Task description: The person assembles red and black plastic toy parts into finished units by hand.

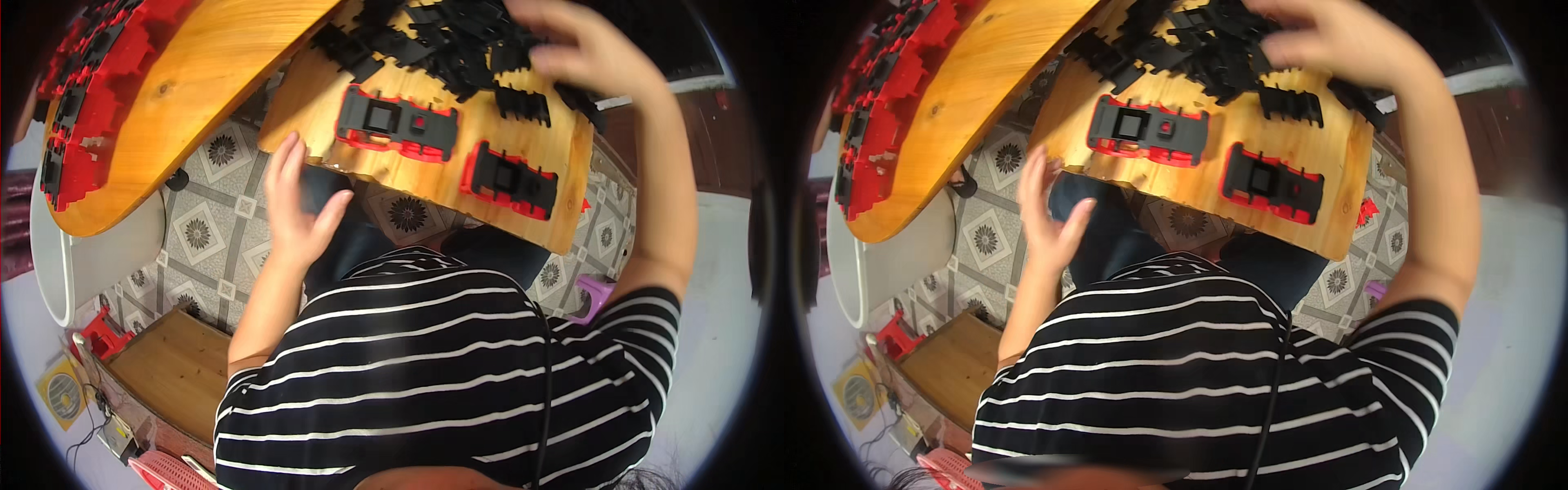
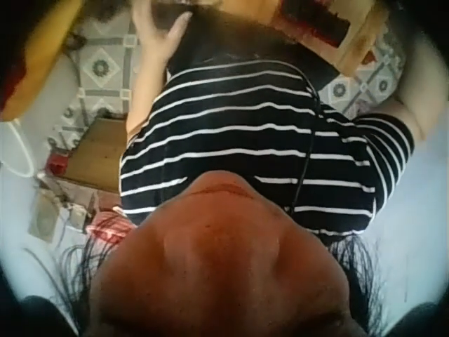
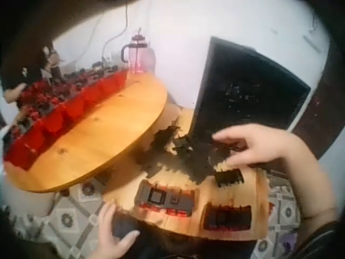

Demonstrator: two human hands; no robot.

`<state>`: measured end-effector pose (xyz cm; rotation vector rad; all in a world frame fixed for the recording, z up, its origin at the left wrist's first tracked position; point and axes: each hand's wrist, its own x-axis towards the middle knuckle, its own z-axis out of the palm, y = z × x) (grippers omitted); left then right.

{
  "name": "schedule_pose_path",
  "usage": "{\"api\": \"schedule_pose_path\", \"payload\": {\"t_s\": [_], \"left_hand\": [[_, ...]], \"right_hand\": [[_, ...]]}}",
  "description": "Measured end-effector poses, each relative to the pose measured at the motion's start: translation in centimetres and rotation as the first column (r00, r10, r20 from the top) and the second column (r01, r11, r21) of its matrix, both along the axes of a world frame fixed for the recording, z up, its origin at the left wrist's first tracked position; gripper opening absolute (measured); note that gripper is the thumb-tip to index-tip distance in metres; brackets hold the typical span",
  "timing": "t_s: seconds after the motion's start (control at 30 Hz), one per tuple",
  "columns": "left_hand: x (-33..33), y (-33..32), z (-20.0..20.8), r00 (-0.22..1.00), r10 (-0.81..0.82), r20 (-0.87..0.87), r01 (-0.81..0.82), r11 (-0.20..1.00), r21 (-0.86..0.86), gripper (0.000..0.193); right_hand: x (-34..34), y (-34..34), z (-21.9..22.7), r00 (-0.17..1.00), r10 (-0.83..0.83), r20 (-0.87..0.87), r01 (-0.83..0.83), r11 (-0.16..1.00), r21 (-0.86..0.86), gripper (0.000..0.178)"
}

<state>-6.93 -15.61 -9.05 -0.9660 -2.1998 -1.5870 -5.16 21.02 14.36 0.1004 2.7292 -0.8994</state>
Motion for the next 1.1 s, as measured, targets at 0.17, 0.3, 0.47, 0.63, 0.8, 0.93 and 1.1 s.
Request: {"api": "schedule_pose_path", "payload": {"t_s": [0.17, 0.3, 0.47, 0.63, 0.8, 0.93, 1.1], "left_hand": [[-1.3, 3.5, -1.9, 0.89, -0.087, 0.447, 0.135, 0.988, -0.077, 0.109], [-6.3, 1.9, -3.7, 0.722, -0.312, 0.617, 0.355, 0.933, 0.056, 0.113], [-3.9, 3.3, -3.6, 0.578, -0.371, 0.727, 0.288, 0.926, 0.244, 0.111], [0.7, 6.4, -5.8, 0.778, -0.194, 0.597, -0.028, 0.939, 0.342, 0.104], [0.1, 9.0, -6.7, 0.843, 0.13, 0.522, -0.247, 0.956, 0.161, 0.09], [-1.8, 9.5, -8.2, 0.863, 0.154, 0.482, -0.232, 0.967, 0.106, 0.082], [0.3, 9.5, -6.3, 0.771, 0.221, 0.597, -0.403, 0.895, 0.189, 0.051]], "right_hand": [[18.4, 5.0, -10.5, 0.984, -0.176, -0.008, 0.175, 0.973, 0.148, 0.107], [22.1, 2.8, -19.2, 0.94, -0.292, -0.177, 0.251, 0.942, -0.222, 0.121], [22.1, 2.0, -25.4, 0.866, -0.421, -0.269, 0.222, 0.807, -0.547, 0.12], [21.9, 2.5, -27.5, 0.77, -0.485, -0.414, 0.233, 0.819, -0.525, 0.1], [18.4, 3.4, -23.9, 0.538, -0.693, -0.48, 0.394, 0.71, -0.583, 0.095], [13.2, 0.9, -24.6, 0.564, -0.608, -0.559, 0.275, 0.777, -0.567, 0.098], [12.0, -3.6, -23.3, 0.556, -0.593, -0.581, 0.285, 0.794, -0.537, 0.096]]}}
